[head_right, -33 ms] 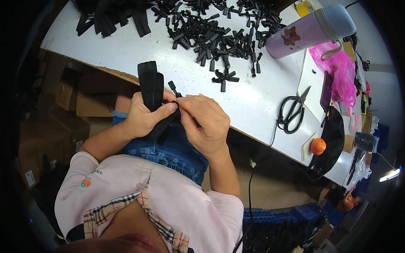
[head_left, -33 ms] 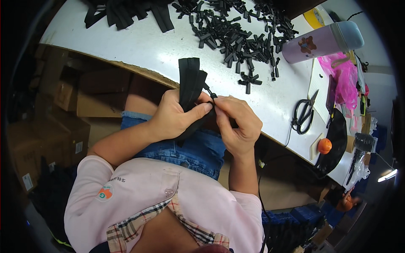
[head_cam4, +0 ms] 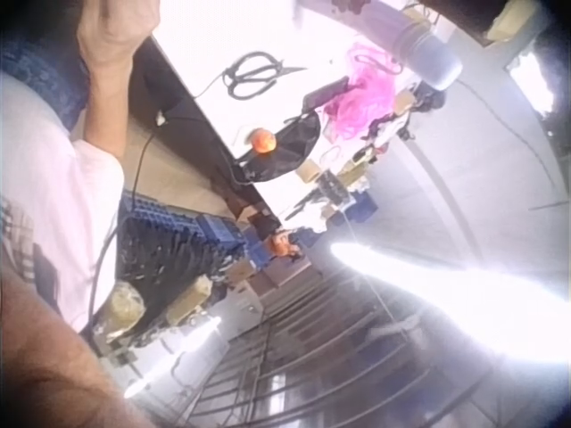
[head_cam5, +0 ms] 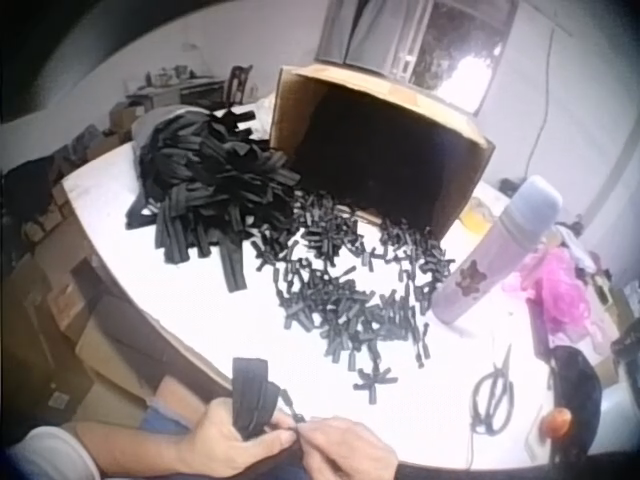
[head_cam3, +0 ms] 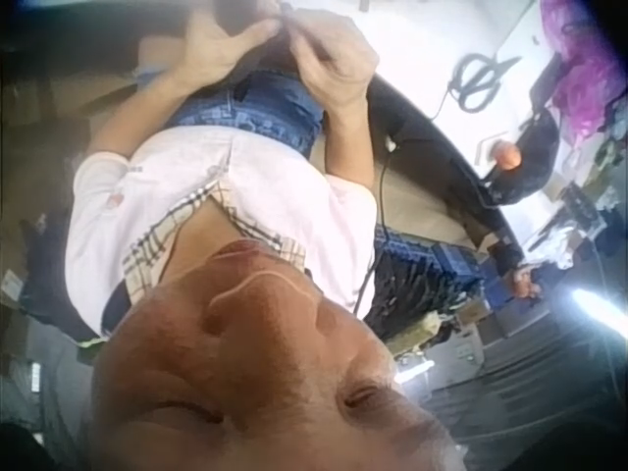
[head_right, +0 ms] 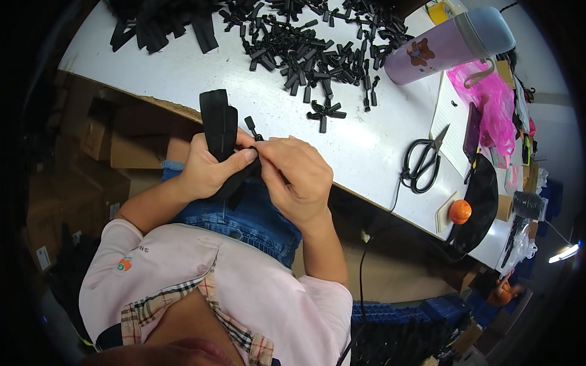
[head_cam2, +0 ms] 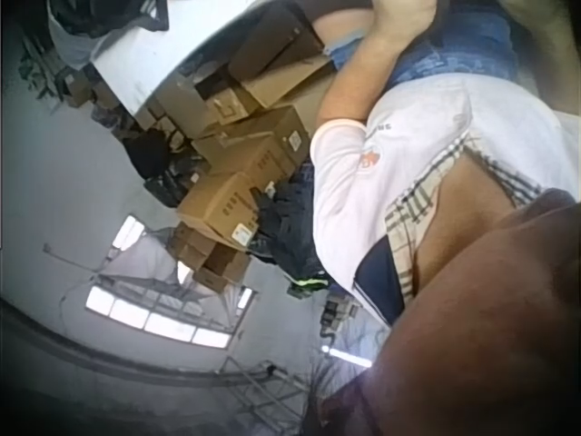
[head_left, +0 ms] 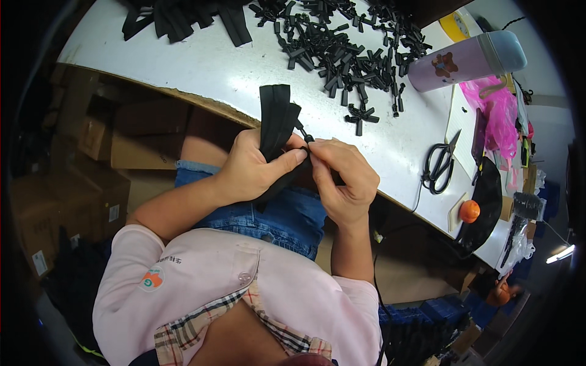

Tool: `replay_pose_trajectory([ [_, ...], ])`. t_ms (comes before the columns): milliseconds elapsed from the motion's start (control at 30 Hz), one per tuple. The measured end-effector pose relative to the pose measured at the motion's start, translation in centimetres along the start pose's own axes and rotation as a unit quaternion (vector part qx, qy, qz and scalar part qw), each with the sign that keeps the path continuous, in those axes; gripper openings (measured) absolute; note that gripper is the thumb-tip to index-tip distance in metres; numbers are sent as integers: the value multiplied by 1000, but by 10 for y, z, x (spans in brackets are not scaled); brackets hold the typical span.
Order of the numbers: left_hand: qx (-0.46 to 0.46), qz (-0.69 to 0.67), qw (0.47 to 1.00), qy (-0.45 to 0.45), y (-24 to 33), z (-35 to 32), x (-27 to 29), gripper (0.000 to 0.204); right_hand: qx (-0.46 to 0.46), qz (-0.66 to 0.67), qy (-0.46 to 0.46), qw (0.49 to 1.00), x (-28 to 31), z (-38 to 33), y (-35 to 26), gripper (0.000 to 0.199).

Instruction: Attaching small black plastic components to fabric strips at a workbench.

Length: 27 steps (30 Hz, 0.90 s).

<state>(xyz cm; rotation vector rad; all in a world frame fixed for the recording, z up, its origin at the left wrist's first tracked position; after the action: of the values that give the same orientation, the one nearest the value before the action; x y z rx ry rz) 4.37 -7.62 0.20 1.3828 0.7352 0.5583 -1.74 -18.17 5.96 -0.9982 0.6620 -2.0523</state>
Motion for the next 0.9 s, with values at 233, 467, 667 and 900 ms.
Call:
replay_pose_trajectory([
  [233, -10, -68, 996, 59, -4, -4, 6, 14, -99, 61, -9, 993, -16, -11, 11, 18],
  [467, -94, -21, 994, 42, 10, -4, 4, 23, -232, 276, 122, 925, -26, -31, 28, 12],
  [667, -7, -119, 993, 1, 8, -5, 4, 15, -340, 501, 31, 795, -44, -32, 42, 8],
  [900, -51, -74, 996, -30, 12, -1, 3, 17, -374, 515, -1, 771, -50, -36, 40, 9],
])
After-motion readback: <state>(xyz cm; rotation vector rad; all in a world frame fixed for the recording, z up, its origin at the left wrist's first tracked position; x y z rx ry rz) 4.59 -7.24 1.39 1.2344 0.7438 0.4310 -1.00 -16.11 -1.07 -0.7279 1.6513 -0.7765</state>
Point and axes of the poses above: each hand's wrist, its own z-axis towards the middle knuckle, its own x-axis out of the back of the hand, y = z × x, the point moved 8 cm from there along z, towards the middle knuckle, and after that the axes turned 3 degrees about -y, right-handed, at the moved point
